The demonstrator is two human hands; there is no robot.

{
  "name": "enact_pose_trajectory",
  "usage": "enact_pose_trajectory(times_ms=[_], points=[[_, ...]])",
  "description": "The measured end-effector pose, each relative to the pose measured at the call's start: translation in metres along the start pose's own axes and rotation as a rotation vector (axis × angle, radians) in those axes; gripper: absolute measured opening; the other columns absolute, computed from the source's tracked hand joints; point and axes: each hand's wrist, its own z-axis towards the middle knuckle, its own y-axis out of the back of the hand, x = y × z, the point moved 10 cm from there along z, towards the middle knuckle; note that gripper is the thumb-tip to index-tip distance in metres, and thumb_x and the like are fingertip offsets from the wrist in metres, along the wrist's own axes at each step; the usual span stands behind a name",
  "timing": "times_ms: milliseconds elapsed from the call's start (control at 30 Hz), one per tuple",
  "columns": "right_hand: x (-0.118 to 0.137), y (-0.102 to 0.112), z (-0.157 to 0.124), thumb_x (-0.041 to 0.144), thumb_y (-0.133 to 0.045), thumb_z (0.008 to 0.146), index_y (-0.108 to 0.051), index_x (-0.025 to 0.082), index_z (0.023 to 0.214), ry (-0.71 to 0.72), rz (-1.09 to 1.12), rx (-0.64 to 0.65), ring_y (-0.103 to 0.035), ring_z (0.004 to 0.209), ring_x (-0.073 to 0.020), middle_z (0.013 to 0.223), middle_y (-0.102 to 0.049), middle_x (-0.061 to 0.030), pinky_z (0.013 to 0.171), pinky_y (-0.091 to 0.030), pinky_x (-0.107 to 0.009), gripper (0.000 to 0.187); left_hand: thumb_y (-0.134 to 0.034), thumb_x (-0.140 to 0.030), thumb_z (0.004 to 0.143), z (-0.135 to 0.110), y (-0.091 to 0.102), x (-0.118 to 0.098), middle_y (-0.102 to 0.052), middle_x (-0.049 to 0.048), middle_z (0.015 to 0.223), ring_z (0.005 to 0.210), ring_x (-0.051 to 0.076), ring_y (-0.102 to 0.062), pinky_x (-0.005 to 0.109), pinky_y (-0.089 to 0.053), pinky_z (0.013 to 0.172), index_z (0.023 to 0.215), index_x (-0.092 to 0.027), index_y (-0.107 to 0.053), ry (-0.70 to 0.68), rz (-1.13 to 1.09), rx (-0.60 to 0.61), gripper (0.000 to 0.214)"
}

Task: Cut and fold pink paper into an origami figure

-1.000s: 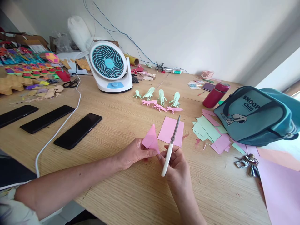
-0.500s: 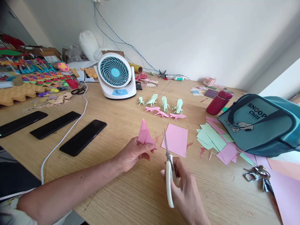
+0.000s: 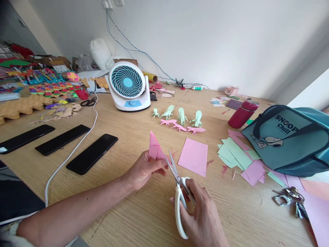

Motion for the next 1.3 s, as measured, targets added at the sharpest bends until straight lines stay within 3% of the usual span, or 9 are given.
enact_pose_trajectory(times_ms=[467,733,867,1033,1233,1300], points=[[-0.003,0.002,-0.003,0.044,-0.059,0.088,-0.050,0.024,0.074,0.021,-0.045,-0.039,-0.050,0.054,-0.0143,0.058,-0.050,0.0049,0.053,-0.039,-0.024,0.026,-0.083,-0.032,0.066,0.001,-0.001,0.001,-0.066,0.0027,0.074,0.071,0.012,-0.059,0.021,-0.052,0.057,0.076,-0.013,-0.072,-0.018,-0.021,0.038,0.023],[-0.009,0.003,-0.002,0.047,-0.057,0.086,-0.055,0.023,0.071,-0.044,-0.019,-0.055,-0.046,0.051,-0.0136,0.054,-0.048,0.0044,0.049,-0.037,-0.023,0.029,-0.082,-0.031,0.068,0.000,-0.003,0.001,-0.067,0.0036,0.076,0.072,0.012,-0.059,0.020,-0.054,0.058,0.078,-0.012,-0.073,-0.014,-0.032,0.057,0.023],[-0.025,-0.007,-0.004,0.049,-0.057,0.087,-0.060,0.021,0.073,-0.145,0.113,0.012,-0.044,0.053,-0.0134,0.056,-0.049,0.0030,0.049,-0.036,-0.023,0.031,-0.082,-0.032,0.069,0.000,-0.004,0.002,-0.066,0.0037,0.077,0.072,0.011,-0.058,0.021,-0.054,0.058,0.076,-0.012,-0.072,-0.012,-0.037,0.070,0.023],[-0.045,-0.012,-0.007,0.055,-0.057,0.086,-0.066,0.021,0.095,-0.300,0.418,-0.002,-0.050,0.058,-0.0167,0.061,-0.056,0.0009,0.054,-0.040,-0.027,0.036,-0.081,-0.033,0.070,0.000,-0.005,0.007,-0.065,0.0032,0.078,0.066,0.010,-0.056,0.022,-0.054,0.057,0.076,-0.012,-0.070,0.024,-0.002,0.081,0.025],[-0.036,-0.001,-0.004,0.046,-0.074,0.077,-0.062,0.029,0.114,-0.299,0.729,-0.140,-0.059,0.083,-0.0190,0.094,-0.068,-0.0021,0.068,-0.048,-0.026,0.042,-0.083,-0.036,0.067,-0.006,-0.013,0.023,-0.060,0.0012,0.070,0.062,0.009,-0.052,0.017,-0.046,0.048,0.074,-0.010,-0.068,0.083,0.113,0.081,0.030],[-0.033,-0.001,-0.003,0.043,-0.076,0.076,-0.061,0.030,0.114,-0.292,0.784,-0.151,-0.059,0.082,-0.0184,0.096,-0.068,-0.0025,0.065,-0.048,-0.025,0.042,-0.083,-0.037,0.067,-0.010,-0.018,0.032,-0.061,0.0023,0.071,0.063,0.009,-0.052,0.016,-0.043,0.047,0.075,-0.010,-0.069,0.125,0.150,0.103,0.032]])
